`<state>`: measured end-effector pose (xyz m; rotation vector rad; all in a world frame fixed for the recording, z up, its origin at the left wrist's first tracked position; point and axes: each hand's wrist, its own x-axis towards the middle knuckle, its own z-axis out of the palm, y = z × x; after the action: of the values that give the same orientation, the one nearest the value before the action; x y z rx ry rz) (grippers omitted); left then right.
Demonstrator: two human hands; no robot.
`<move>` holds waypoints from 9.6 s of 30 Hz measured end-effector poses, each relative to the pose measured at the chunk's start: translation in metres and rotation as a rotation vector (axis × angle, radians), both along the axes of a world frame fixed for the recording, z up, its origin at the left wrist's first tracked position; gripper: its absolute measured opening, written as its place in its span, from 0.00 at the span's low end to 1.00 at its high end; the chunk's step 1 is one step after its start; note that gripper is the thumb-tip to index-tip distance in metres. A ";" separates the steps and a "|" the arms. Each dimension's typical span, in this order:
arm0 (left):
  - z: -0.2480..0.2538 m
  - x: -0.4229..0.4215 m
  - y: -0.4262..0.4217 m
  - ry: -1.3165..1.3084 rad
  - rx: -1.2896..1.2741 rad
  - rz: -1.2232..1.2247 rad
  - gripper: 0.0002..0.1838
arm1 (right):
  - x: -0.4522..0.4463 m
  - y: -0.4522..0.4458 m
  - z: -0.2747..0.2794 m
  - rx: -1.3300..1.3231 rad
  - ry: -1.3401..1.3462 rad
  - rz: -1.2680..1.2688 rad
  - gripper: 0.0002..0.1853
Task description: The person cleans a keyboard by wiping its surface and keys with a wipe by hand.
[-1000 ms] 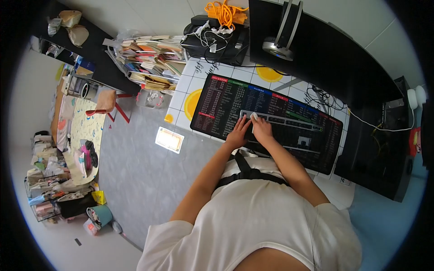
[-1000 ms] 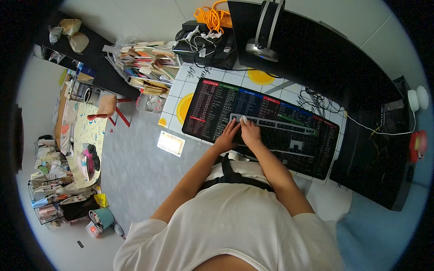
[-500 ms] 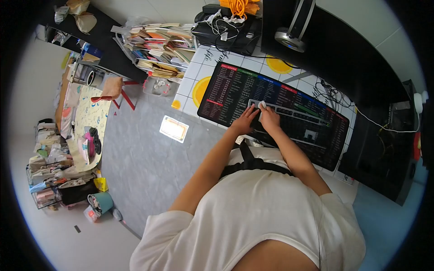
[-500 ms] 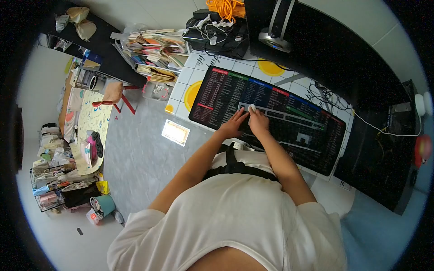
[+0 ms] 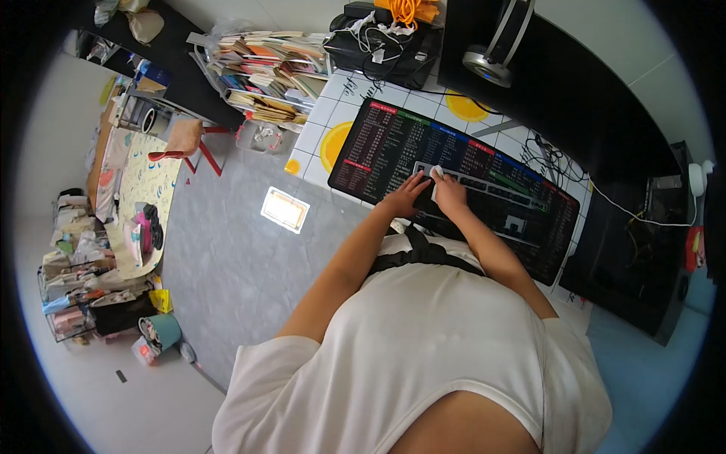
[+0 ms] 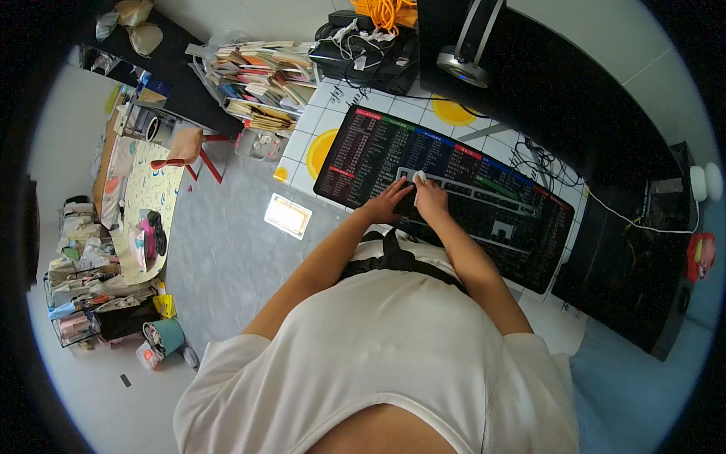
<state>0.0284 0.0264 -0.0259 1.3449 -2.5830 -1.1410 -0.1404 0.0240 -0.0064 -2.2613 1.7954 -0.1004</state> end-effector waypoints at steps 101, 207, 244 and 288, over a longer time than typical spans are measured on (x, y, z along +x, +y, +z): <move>0.003 -0.024 0.017 0.014 -0.190 0.258 0.49 | -0.020 0.001 0.005 0.112 0.057 0.057 0.27; 0.018 -0.027 0.028 0.039 -0.121 0.319 0.49 | -0.009 -0.002 -0.001 0.137 0.074 -0.049 0.25; 0.017 -0.024 0.025 0.039 -0.096 0.305 0.48 | -0.024 0.006 0.003 0.211 0.154 -0.026 0.28; 0.016 -0.021 0.024 0.034 -0.101 0.297 0.46 | -0.028 0.016 -0.002 0.243 0.003 -0.090 0.33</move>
<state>0.0069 0.0506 -0.0094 1.6005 -2.2821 -0.9632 -0.1686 0.0404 -0.0083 -2.0148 1.8031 0.0997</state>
